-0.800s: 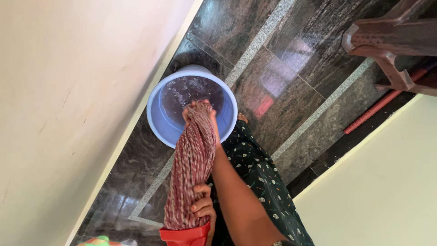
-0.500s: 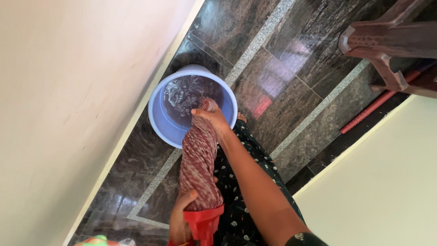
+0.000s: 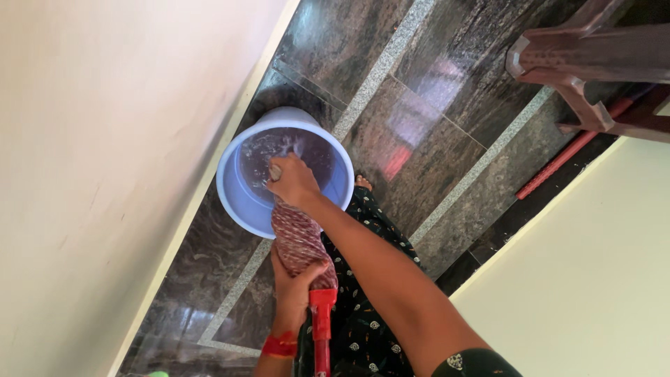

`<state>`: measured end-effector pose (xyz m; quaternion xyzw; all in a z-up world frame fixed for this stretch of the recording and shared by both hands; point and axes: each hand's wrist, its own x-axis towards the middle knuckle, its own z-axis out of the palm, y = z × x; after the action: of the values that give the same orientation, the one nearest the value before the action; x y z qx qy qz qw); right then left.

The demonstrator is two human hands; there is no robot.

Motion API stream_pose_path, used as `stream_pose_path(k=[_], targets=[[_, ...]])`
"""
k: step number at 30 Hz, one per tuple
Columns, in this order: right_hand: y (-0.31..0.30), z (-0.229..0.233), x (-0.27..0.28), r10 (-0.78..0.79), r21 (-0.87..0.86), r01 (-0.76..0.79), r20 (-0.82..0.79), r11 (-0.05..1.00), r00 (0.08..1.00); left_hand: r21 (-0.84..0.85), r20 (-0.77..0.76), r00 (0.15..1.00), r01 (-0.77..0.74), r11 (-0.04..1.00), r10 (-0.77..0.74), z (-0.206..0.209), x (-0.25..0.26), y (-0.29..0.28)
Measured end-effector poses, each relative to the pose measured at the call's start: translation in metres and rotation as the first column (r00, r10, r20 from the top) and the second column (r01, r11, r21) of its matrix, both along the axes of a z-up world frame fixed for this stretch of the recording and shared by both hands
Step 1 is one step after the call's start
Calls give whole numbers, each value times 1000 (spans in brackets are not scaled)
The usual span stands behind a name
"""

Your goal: The person wrings out a mop in a bucket of water and then mops the tiled floor throughout several rooms of a house, moving the mop back and forth across the floor surfaces.

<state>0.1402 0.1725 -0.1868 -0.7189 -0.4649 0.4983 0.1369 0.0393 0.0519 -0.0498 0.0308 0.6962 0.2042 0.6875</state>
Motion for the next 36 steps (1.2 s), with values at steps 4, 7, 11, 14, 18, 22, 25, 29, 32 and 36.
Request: stream_pose_path(k=[4, 7, 11, 14, 18, 22, 25, 29, 32, 36], targets=[[18, 19, -7, 105, -248, -96, 22, 964, 994, 57, -19, 1000, 14, 998, -12, -26, 9, -8], [27, 19, -15, 225, -272, -185, 125, 944, 966, 22, -117, 988, 102, 995, -99, -28, 17, 0], [30, 1, -23, 286, -361, -197, 213, 912, 934, 50, -160, 975, 164, 985, -154, -17, 26, 13], [27, -18, -18, 202, -412, -107, 196, 905, 960, 172, -91, 996, 18, 985, -2, 2, 28, 18], [7, -42, -9, -30, -284, 2, -92, 959, 995, 23, -154, 982, -107, 994, 109, 33, 10, 9], [-9, -35, 1, -257, -389, 146, -251, 910, 933, -305, -20, 949, -304, 902, 313, 26, -32, -27], [-19, -24, 38, -568, -627, 149, -545, 764, 617, -251, 589, 638, -438, 863, 495, 10, -58, -49], [-53, -14, 50, -735, -734, 217, -672, 644, -93, -485, 781, 244, -342, 805, 575, -12, -69, -76], [-70, -6, 23, -553, -762, 262, -620, 592, -556, -495, 787, 213, -344, 798, 580, -17, -62, -92], [-65, 1, -10, -293, -729, 432, -637, 532, -714, -500, 794, 190, -337, 798, 578, -9, -57, -96]])
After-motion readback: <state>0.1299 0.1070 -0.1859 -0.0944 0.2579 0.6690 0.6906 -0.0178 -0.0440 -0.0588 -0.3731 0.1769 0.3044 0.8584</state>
